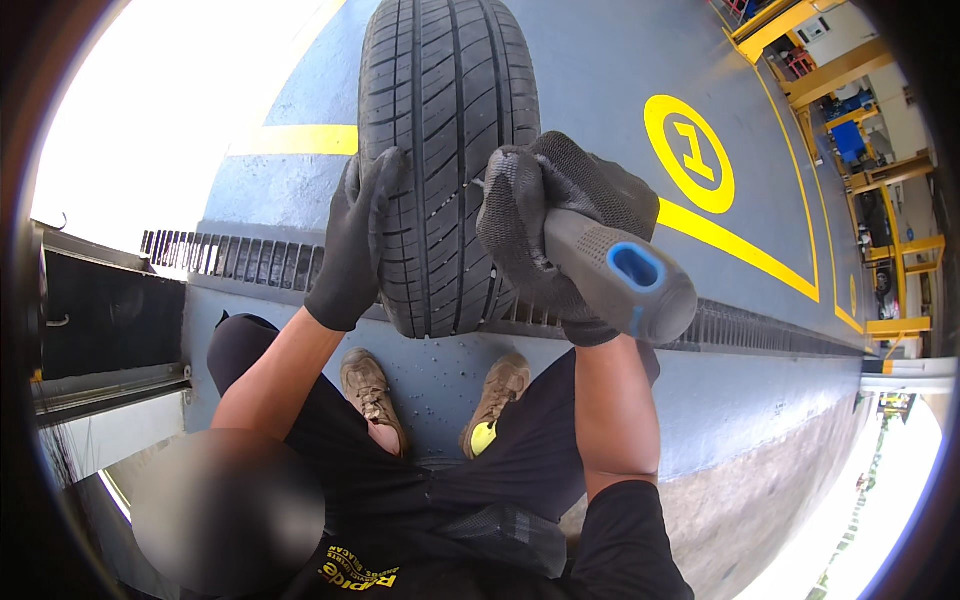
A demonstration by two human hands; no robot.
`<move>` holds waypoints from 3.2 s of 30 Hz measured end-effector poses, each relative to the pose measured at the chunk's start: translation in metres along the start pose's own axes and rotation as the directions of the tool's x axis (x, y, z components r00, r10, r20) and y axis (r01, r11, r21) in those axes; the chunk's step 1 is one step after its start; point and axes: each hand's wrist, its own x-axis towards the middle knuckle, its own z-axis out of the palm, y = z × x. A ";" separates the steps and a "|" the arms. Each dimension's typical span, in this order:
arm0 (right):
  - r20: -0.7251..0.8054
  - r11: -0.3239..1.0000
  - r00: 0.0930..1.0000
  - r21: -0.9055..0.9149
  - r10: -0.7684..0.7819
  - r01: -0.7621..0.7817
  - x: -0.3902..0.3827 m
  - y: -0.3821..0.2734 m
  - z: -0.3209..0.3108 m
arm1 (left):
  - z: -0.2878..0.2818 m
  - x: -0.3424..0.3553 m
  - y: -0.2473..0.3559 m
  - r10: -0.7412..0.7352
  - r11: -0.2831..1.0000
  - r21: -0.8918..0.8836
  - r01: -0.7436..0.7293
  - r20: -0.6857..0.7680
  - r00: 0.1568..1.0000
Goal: The person is sitting on the floor and using a screwdriver to remove a nail from a car tire. They repeatedly probe and pull at the puncture site to extract the embedded object.
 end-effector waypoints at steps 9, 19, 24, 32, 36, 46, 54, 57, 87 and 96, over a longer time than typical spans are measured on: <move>-0.133 0.921 0.971 0.365 0.198 -0.137 -0.009 0.015 0.003 | 0.002 0.000 0.000 0.016 1.000 0.003 -0.016 -0.013 1.000; 0.016 0.977 0.998 0.205 0.054 -0.056 0.008 0.010 0.005 | 0.007 -0.004 -0.002 0.026 0.999 -0.041 -0.028 -0.046 0.999; 0.253 0.538 0.852 0.684 0.459 -0.492 0.022 0.049 -0.016 | 0.012 -0.006 -0.002 0.043 0.999 -0.016 -0.044 -0.070 0.997; 0.230 0.576 0.933 0.737 0.276 -0.352 0.015 0.081 0.007 | 0.013 -0.008 0.002 0.020 1.000 -0.013 -0.021 -0.125 0.992; 0.129 0.705 0.877 0.546 0.462 -0.452 0.027 0.036 0.018 | 0.009 -0.011 -0.002 0.138 0.986 0.101 -0.130 -0.077 0.987; 0.138 0.464 0.793 0.746 0.594 -0.477 0.005 0.058 0.003 | 0.009 -0.010 0.003 0.178 0.982 0.066 -0.176 -0.029 0.984; -0.021 0.666 0.855 0.636 0.519 -0.389 -0.001 0.024 0.006 | 0.003 -0.011 0.001 0.177 0.980 0.095 -0.174 -0.017 0.984; -0.031 0.675 0.860 0.634 0.509 -0.377 -0.003 0.026 0.006 | 0.005 -0.011 0.001 0.195 0.978 0.085 -0.193 -0.014 0.981; 0.178 0.730 0.815 0.369 0.552 -0.575 0.027 0.035 0.008 | 0.009 -0.014 -0.003 0.129 0.982 0.139 -0.125 -0.017 0.991; -0.103 0.759 0.975 0.645 0.199 -0.087 -0.024 0.043 0.017 | 0.008 -0.014 -0.004 0.123 0.986 0.120 -0.119 -0.022 0.992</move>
